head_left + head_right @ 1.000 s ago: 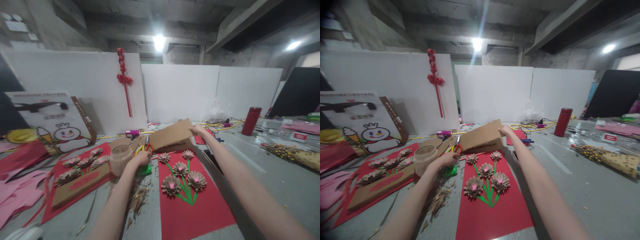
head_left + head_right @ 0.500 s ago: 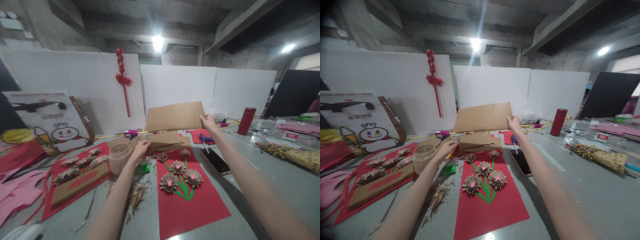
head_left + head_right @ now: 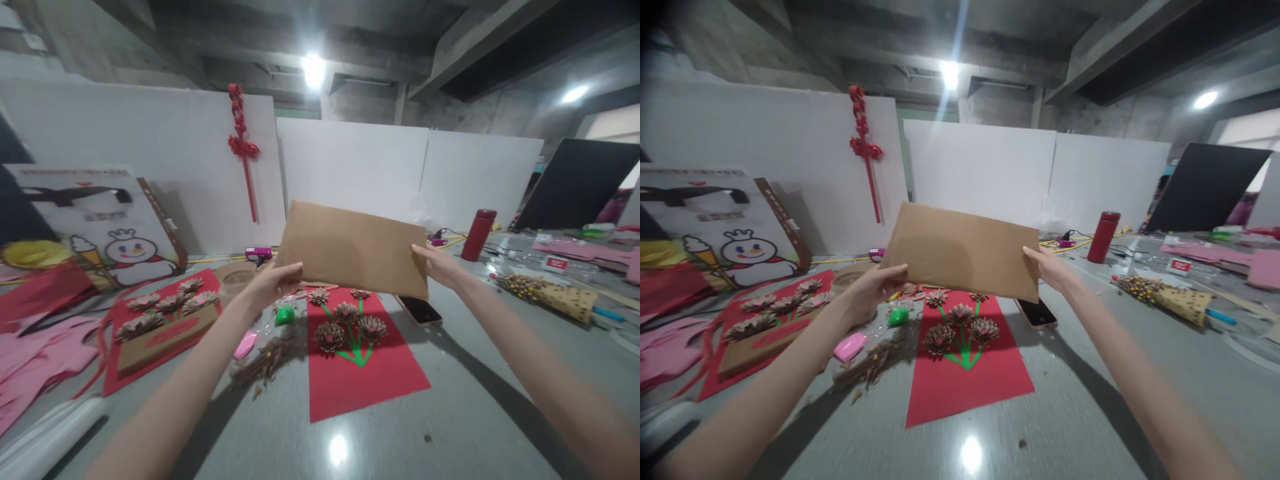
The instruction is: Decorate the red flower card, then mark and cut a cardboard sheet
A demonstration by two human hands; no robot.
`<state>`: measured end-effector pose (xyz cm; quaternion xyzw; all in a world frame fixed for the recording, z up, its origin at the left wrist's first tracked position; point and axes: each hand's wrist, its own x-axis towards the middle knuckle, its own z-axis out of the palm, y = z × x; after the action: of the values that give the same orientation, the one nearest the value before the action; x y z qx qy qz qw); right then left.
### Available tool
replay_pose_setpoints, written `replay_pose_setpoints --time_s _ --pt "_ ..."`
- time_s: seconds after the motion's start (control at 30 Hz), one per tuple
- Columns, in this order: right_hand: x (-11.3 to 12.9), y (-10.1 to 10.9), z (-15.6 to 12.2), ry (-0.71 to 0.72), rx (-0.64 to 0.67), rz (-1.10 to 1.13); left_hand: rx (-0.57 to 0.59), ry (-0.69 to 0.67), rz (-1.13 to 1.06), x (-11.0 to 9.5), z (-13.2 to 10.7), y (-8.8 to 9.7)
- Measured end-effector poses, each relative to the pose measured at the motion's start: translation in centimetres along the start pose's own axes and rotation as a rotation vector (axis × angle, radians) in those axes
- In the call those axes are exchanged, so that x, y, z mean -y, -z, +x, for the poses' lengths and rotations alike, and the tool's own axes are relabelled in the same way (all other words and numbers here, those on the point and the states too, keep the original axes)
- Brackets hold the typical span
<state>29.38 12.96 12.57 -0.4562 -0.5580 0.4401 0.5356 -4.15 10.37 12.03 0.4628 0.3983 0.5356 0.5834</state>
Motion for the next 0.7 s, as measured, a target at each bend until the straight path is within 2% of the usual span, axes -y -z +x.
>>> replay_pose_setpoints --time_s 0.1,0.2,0.3,0.4,0.47,0.53,0.6,0.7 --pt "0.0 0.9 -1.5 -0.002 -0.106 -0.118 0.138 0.012 0.122 2.2 -2.9 -0.2" --pt "-0.8 1.0 -3.5 -0.095 -0.169 -0.173 0.246 0.149 0.343 4.0 -5.7 1.0" --pt "-2.0 0.6 -6.7 -0.247 -0.120 -0.180 0.236 0.198 0.487 4.8 -7.5 2.5" --pt "-3.7 0.2 -10.3 -0.373 -0.080 -0.212 0.218 0.141 0.458 5.8 -8.5 3.2" --pt "-5.2 0.3 -12.3 -0.432 -0.096 -0.291 0.157 0.100 0.517 7.0 -8.9 3.1" --pt "-7.0 0.6 -13.6 -0.352 -0.105 -0.372 0.062 0.080 0.675 8.4 -9.3 2.9" --pt "-8.7 1.1 -14.3 -0.219 -0.140 -0.564 -0.022 0.046 0.827 9.5 -9.5 2.6" --pt "-10.5 1.7 -14.6 -0.066 -0.124 -0.868 -0.071 -0.011 1.017 9.9 -9.9 2.2"
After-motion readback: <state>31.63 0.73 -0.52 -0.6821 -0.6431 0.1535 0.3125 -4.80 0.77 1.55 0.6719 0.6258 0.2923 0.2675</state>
